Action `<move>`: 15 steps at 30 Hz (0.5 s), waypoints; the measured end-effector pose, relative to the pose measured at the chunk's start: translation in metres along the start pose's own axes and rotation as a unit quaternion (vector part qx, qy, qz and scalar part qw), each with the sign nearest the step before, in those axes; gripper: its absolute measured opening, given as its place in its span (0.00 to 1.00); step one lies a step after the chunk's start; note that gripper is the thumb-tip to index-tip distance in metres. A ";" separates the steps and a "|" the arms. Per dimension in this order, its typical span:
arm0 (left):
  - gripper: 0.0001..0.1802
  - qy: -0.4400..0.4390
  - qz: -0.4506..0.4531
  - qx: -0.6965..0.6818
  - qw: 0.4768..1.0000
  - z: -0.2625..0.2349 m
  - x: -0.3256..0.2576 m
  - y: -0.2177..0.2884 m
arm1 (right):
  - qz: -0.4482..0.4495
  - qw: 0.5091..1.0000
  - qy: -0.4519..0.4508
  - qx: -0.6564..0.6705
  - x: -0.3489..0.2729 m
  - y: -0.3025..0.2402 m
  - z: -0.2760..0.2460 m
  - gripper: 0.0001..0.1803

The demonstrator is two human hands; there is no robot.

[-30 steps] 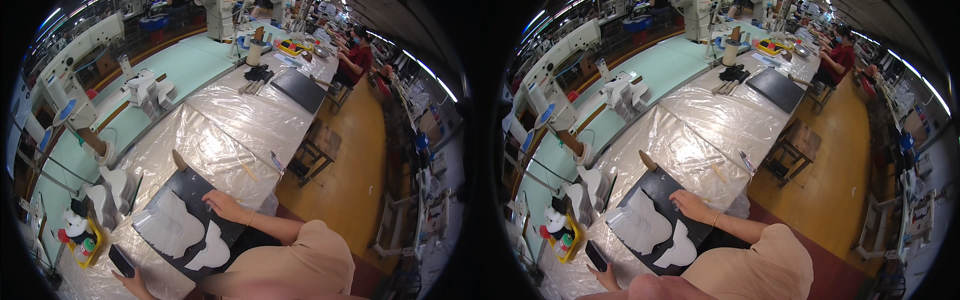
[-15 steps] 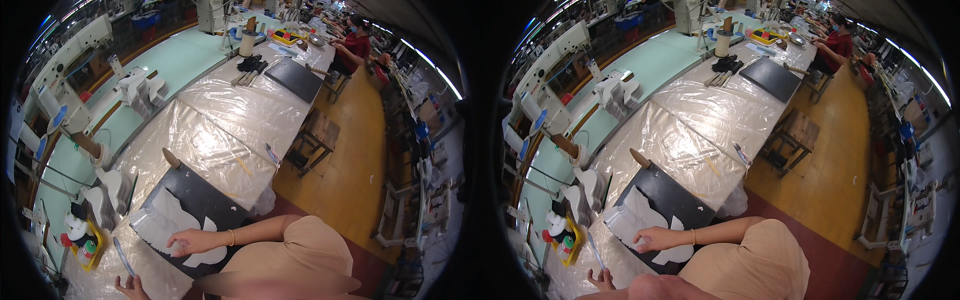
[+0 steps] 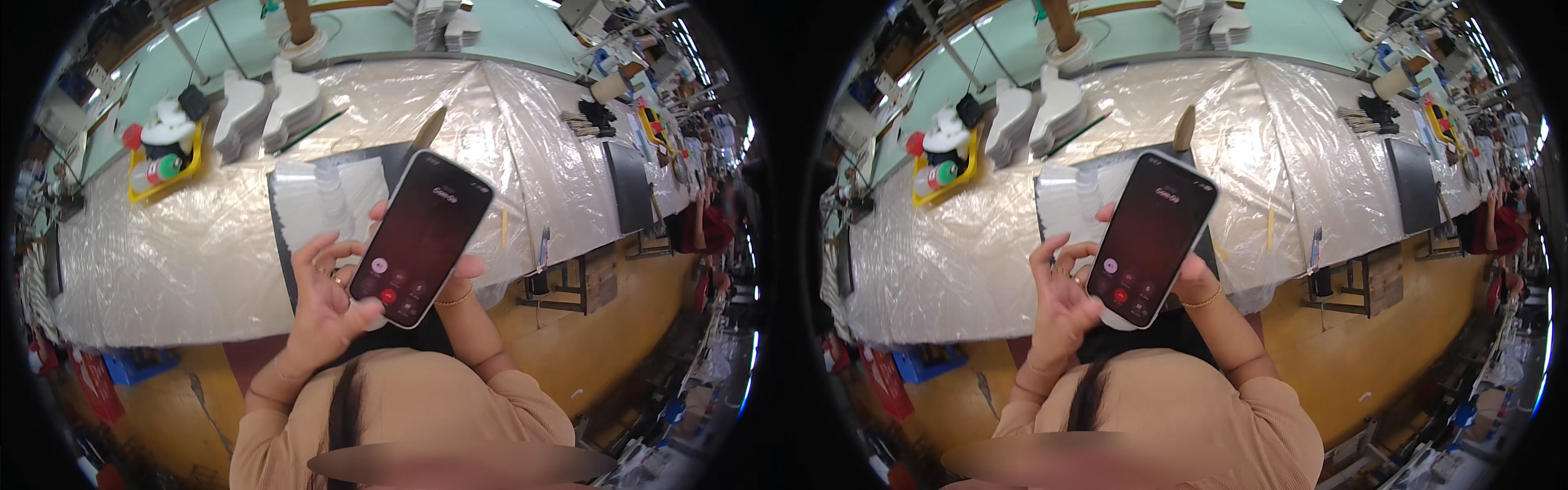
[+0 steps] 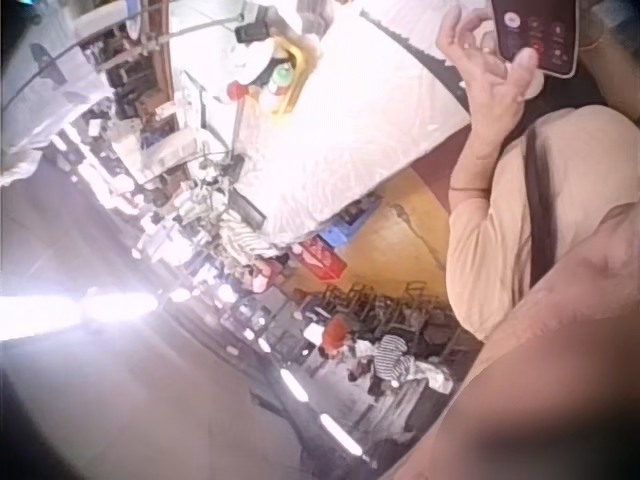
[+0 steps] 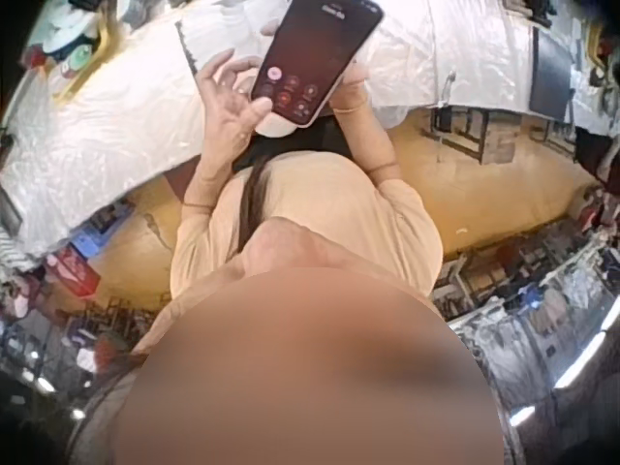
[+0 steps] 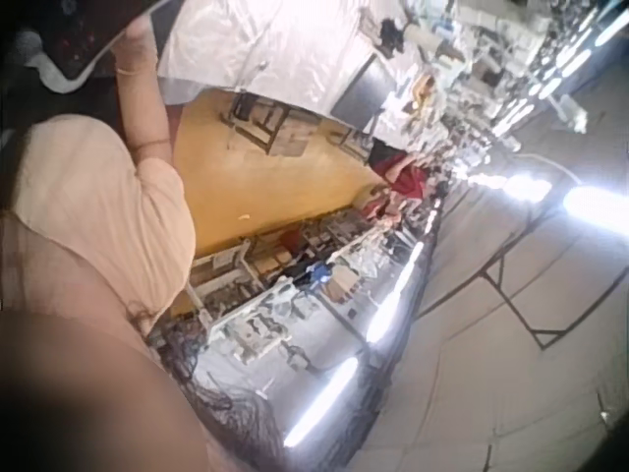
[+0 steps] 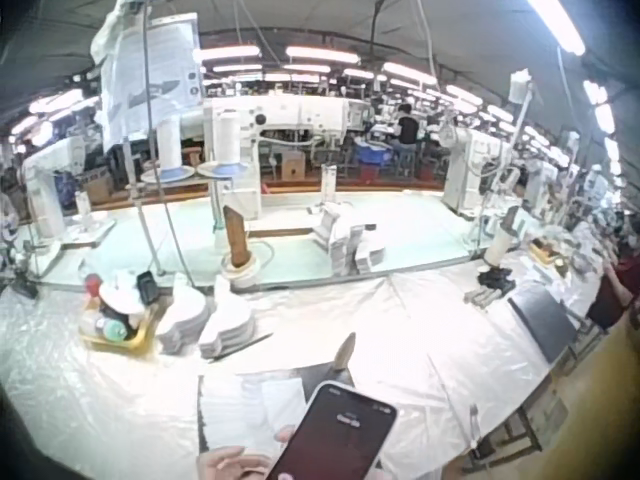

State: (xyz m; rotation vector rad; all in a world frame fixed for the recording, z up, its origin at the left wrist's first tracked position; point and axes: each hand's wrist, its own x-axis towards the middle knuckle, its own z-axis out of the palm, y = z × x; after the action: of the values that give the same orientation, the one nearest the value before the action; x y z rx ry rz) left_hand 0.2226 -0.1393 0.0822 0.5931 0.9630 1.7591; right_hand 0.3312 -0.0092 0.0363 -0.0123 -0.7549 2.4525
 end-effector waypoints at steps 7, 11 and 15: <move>0.42 0.025 -0.059 -0.019 0.998 0.003 -0.004 0.007 | 0.026 0.997 -0.070 0.016 -0.005 0.000 0.002 0.71; 0.31 0.020 -0.027 0.013 0.999 -0.001 -0.009 0.002 | 0.069 0.995 -0.079 -0.003 -0.001 -0.003 0.007 0.72; 0.43 -0.022 -0.219 -0.159 0.962 -0.003 -0.007 0.001 | 0.215 0.971 -0.098 0.016 0.004 -0.023 0.024 0.71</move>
State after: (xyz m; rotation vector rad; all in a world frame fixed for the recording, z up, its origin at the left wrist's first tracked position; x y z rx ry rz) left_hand 0.2224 -0.1470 0.0822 0.1900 0.6942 1.4499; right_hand 0.3354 -0.0038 0.0693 0.0895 -0.8722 2.9108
